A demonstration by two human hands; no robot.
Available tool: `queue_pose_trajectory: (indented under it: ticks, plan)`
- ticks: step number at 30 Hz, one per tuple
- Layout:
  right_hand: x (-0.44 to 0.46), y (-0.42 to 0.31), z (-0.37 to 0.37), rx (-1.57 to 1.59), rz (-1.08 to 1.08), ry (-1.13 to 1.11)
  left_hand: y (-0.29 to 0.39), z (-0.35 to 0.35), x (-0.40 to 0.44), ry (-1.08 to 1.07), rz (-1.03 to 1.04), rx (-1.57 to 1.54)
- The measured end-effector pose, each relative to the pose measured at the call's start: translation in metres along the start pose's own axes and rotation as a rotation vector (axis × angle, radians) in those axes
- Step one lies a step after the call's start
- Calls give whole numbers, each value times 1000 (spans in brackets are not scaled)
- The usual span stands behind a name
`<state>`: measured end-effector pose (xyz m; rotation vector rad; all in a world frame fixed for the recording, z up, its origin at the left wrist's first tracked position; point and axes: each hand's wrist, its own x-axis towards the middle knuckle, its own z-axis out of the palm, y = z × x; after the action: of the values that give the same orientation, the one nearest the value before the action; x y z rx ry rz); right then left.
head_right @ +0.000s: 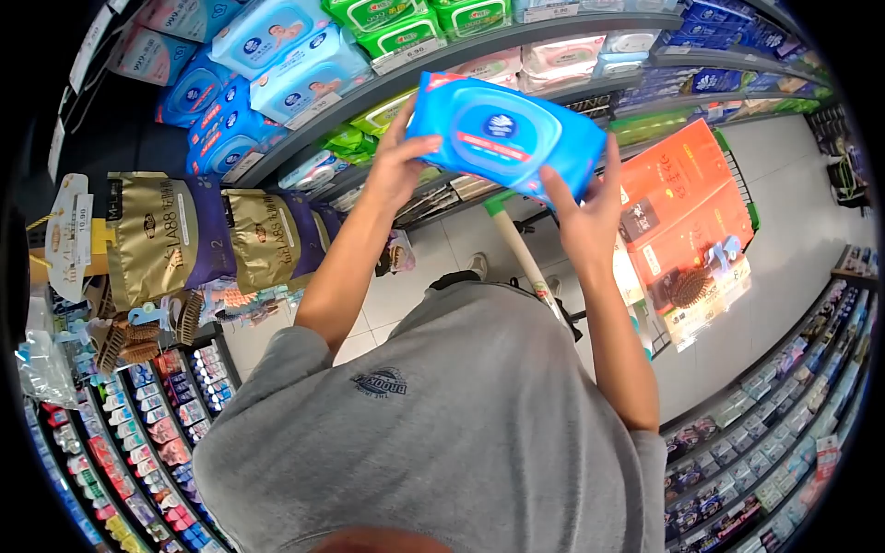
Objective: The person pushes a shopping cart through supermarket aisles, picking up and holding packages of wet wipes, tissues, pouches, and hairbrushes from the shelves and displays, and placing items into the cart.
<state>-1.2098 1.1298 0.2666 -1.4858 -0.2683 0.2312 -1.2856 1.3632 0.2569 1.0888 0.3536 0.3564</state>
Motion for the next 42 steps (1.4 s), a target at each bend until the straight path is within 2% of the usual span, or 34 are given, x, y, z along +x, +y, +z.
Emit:
queue_pose_trajectory:
  ticks: [3, 5, 6, 7, 9, 11, 17, 20, 24, 25, 27, 29, 31, 33, 35, 37, 39, 41, 42]
  plan:
    - [9, -12, 19, 30, 15, -111, 10, -28, -9, -88, 7, -36]
    - [16, -16, 30, 27, 30, -179, 11, -40, -17, -26, 50, -75]
    - [21, -10, 39, 162, 2, -191, 9, -48, -20, 7, 61, -125]
    - [25, -11, 42, 170, -2, -231, 8, -56, -24, 45, 78, -173]
    - [29, -19, 53, 165, 113, -394, 11, -61, -31, 165, 117, -250]
    - [29, -18, 69, 256, 269, -482, 13, -71, -38, 199, 107, -280]
    - [43, -39, 114, 178, 259, -621, 60, -74, -60, 316, 147, -183]
    - [53, -76, 153, 127, 193, -698, 104, -77, -62, 478, 273, 169]
    - [62, -113, 208, 132, -184, -801, 161, -92, -50, 638, 637, 313]
    - [66, -116, 224, 129, -184, -806, 173, -112, -43, 687, 661, 397]
    - [71, -120, 254, 39, -444, -759, 205, -112, -44, 760, 708, 428]
    - [66, -133, 275, -39, -501, -761, 232, -118, -34, 745, 865, 325]
    - [68, -140, 289, -140, -544, -766, 245, -124, -30, 760, 837, 313]
    - [78, -135, 307, 144, -738, -849, 249, -137, -20, 783, 886, 251]
    - [83, -126, 321, 119, -670, -852, 251, -141, -12, 830, 921, 249]
    - [82, -126, 333, 67, -583, -889, 255, -142, -10, 1012, 992, 228]
    - [83, -128, 346, 16, -640, -860, 259, -156, -4, 1004, 1050, 172]
    - [86, -125, 359, -195, -1169, -618, 261, -163, -3, 1114, 1118, 117]
    - [87, -127, 363, -198, -1166, -620, 262, -162, -5, 1102, 1140, 48]
